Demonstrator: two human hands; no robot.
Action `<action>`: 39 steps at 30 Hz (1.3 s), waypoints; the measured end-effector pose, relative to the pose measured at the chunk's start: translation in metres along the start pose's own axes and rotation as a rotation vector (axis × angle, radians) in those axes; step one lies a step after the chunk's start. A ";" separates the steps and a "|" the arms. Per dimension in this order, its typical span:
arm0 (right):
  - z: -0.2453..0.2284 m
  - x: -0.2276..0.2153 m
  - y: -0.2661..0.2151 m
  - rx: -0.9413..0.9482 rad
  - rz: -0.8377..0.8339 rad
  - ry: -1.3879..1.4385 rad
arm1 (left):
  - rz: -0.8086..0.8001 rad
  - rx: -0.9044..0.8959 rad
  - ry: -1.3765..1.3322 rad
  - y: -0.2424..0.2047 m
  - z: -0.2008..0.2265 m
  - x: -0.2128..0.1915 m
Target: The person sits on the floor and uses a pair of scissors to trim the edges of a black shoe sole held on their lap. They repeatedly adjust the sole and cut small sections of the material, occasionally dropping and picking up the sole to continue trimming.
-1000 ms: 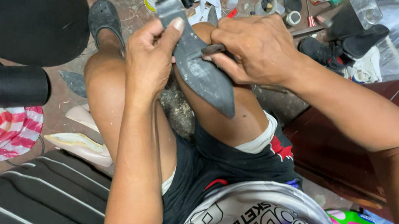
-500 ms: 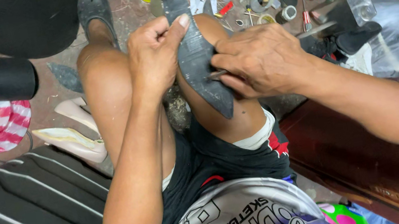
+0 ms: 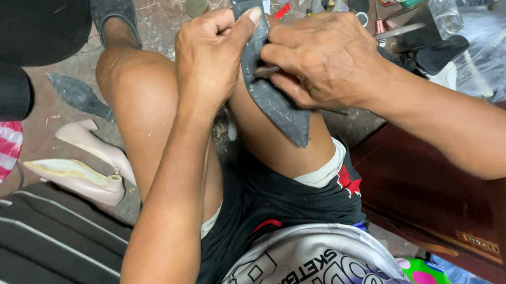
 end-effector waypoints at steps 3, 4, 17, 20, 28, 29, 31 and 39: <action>-0.009 -0.008 -0.003 -0.007 -0.057 -0.014 | 0.014 -0.049 0.087 -0.002 -0.007 0.003; -0.011 -0.009 -0.003 -0.002 -0.083 -0.019 | 0.035 -0.012 0.056 -0.004 -0.007 0.004; 0.003 -0.003 -0.014 0.207 0.031 0.116 | -0.085 0.070 -0.031 -0.004 -0.012 -0.008; 0.006 0.004 -0.012 0.116 0.103 0.046 | -0.052 0.091 0.110 -0.004 -0.008 -0.009; 0.009 0.013 -0.029 0.073 -0.007 0.142 | -0.019 0.123 0.052 -0.004 -0.008 -0.007; 0.006 0.014 -0.031 0.058 -0.021 0.166 | 0.009 0.157 0.071 -0.007 -0.008 -0.008; 0.001 0.016 -0.031 0.028 -0.005 0.225 | -0.025 0.129 0.075 -0.006 -0.009 -0.011; 0.004 0.017 -0.051 0.262 -0.020 0.627 | -0.063 -0.202 -0.213 -0.009 -0.009 -0.020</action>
Point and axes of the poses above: each hand's wrist, its own y-axis towards the middle knuckle, its own x-axis out of the palm, z = x × y, the point moved 2 cm from there along y, towards the middle knuckle
